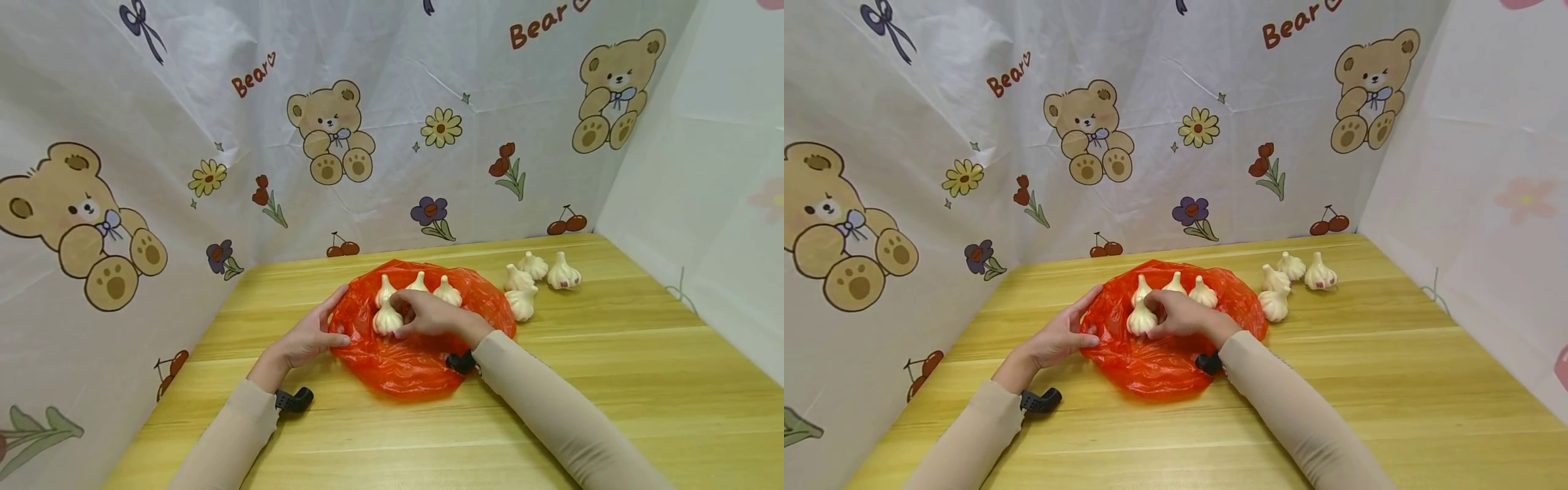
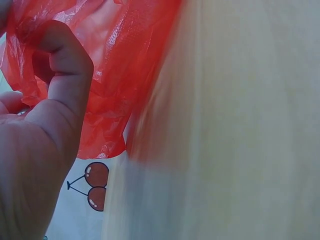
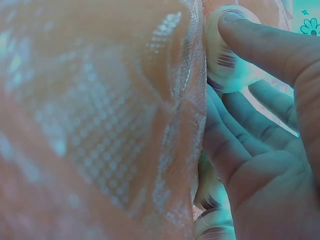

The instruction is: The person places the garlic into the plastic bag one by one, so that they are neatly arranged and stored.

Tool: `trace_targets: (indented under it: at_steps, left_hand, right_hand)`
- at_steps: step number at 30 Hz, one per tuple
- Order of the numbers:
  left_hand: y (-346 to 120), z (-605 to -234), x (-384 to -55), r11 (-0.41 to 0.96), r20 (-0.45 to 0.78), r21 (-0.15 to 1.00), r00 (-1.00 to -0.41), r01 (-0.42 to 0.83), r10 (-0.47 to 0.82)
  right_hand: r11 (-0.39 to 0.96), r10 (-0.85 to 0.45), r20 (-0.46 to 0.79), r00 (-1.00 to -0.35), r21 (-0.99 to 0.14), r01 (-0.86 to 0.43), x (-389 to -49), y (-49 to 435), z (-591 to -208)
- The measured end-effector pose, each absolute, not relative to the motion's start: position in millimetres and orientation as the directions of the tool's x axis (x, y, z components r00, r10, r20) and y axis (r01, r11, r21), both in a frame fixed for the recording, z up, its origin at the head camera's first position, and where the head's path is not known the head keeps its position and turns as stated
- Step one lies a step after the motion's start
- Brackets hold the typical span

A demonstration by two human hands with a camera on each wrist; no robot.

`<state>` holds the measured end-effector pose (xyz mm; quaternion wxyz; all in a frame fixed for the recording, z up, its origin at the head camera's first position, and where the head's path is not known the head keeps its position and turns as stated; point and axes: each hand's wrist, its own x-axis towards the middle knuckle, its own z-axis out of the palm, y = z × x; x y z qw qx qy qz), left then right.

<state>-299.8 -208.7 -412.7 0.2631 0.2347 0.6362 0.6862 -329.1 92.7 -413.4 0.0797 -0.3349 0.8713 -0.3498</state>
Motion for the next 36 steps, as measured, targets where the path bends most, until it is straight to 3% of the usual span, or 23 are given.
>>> trace_targets:
  at_steps: [20, 29, 36]
  left_hand:
    - [-210, -412, -299, -0.051, -0.002, 0.998, -0.747, -0.048, 0.665]
    - [-210, -413, -301, -0.047, -0.007, 0.998, -0.747, -0.052, 0.665]
    - [-211, -413, -301, -0.036, -0.014, 0.998, -0.753, -0.05, 0.658]
  right_hand:
    - [0.556, -0.607, 0.044, -0.794, -0.691, -0.463, -326, 106, -397]
    - [0.511, -0.631, 0.072, -0.773, -0.71, -0.484, -322, 125, -383]
    - [0.528, -0.605, 0.07, -0.793, -0.71, -0.466, -321, 145, -380]
